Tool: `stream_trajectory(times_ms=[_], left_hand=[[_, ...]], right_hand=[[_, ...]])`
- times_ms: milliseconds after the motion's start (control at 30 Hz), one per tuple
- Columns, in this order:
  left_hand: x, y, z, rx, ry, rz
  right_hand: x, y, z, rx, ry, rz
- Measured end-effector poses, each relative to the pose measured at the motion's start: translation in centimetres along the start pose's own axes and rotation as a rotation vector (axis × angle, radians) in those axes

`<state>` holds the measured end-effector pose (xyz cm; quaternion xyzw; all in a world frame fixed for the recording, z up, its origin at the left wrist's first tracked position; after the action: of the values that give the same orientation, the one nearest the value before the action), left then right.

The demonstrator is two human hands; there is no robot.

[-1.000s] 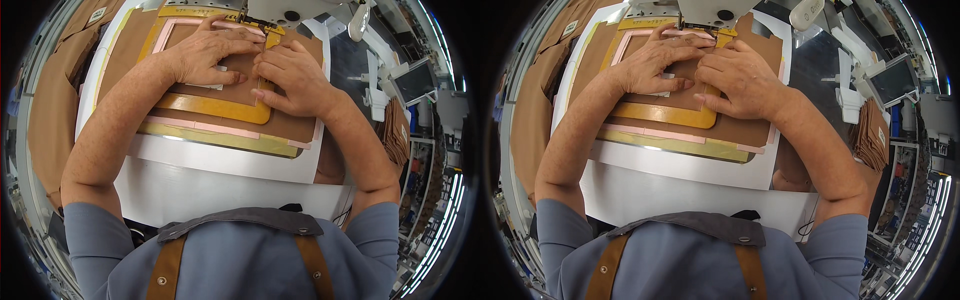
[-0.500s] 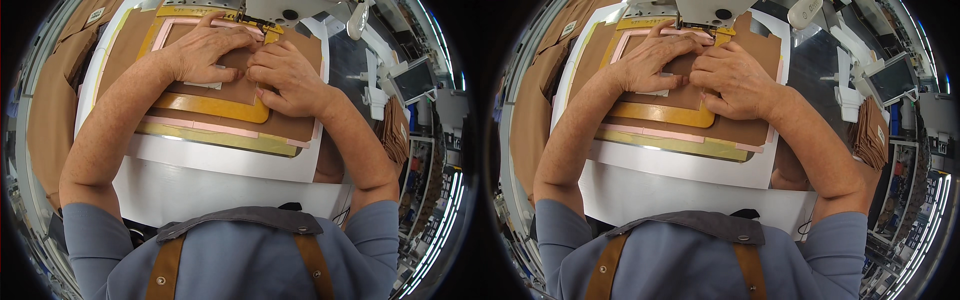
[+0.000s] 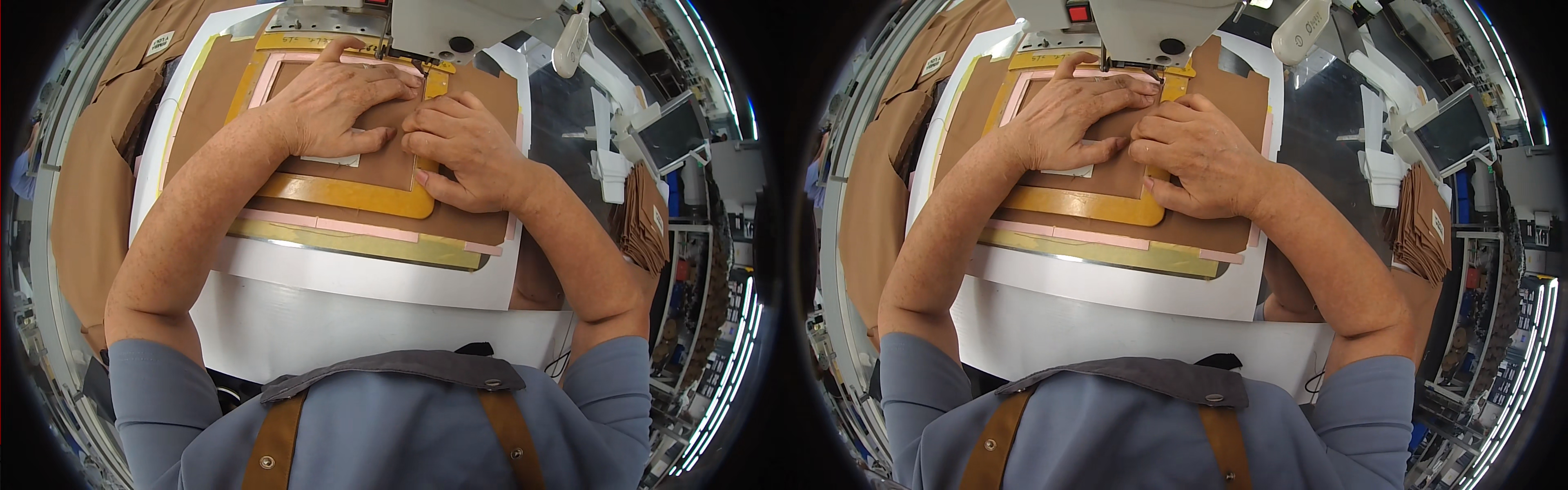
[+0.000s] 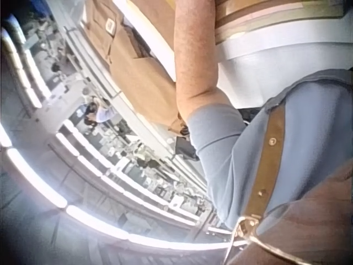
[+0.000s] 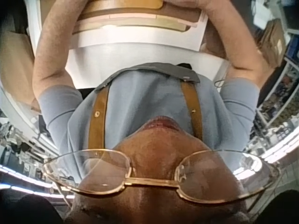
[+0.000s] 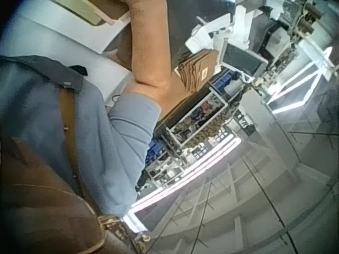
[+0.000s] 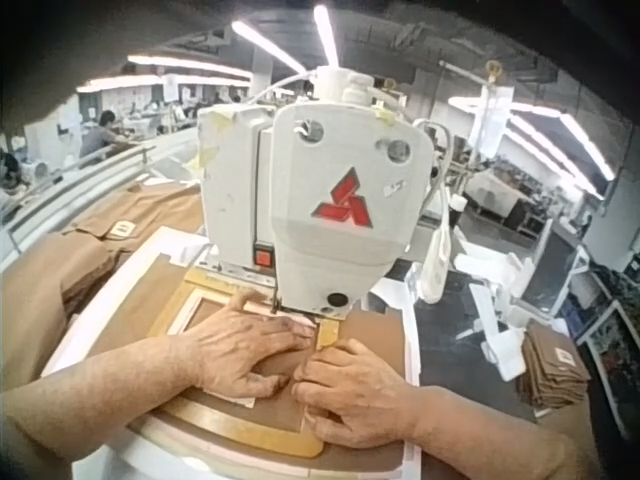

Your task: Using an industrial sewing machine to attach pockets and labels to leather bags.

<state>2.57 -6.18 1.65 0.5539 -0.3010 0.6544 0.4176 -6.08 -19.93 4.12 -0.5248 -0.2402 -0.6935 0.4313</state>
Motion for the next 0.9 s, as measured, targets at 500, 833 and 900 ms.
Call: stream_trajectory(times_ms=[500, 833, 900], left_hand=[[0.46, 0.38, 0.00, -0.038, 0.150, -0.185], [0.03, -0.14, 0.06, -0.015, 0.092, -0.154], [0.18, -0.02, -0.01, -0.043, 0.166, -0.179]], right_hand=[[-0.17, 0.10, -0.03, -0.015, 0.005, 0.006], [-0.12, -0.06, -0.12, -0.021, -0.006, 0.003], [-0.10, -0.10, -0.11, -0.022, -0.001, 0.000]])
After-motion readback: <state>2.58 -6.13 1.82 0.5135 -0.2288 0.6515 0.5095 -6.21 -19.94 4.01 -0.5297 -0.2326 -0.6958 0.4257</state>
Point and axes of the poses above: each hand's wrist, its own z-axis towards the middle knuckle, its own x-axis out of the back of the hand, y = z × x, the point moved 6 cm from there along z, towards the middle knuckle, and after that the axes turned 5 degrees about x, right-handed, at the moved point
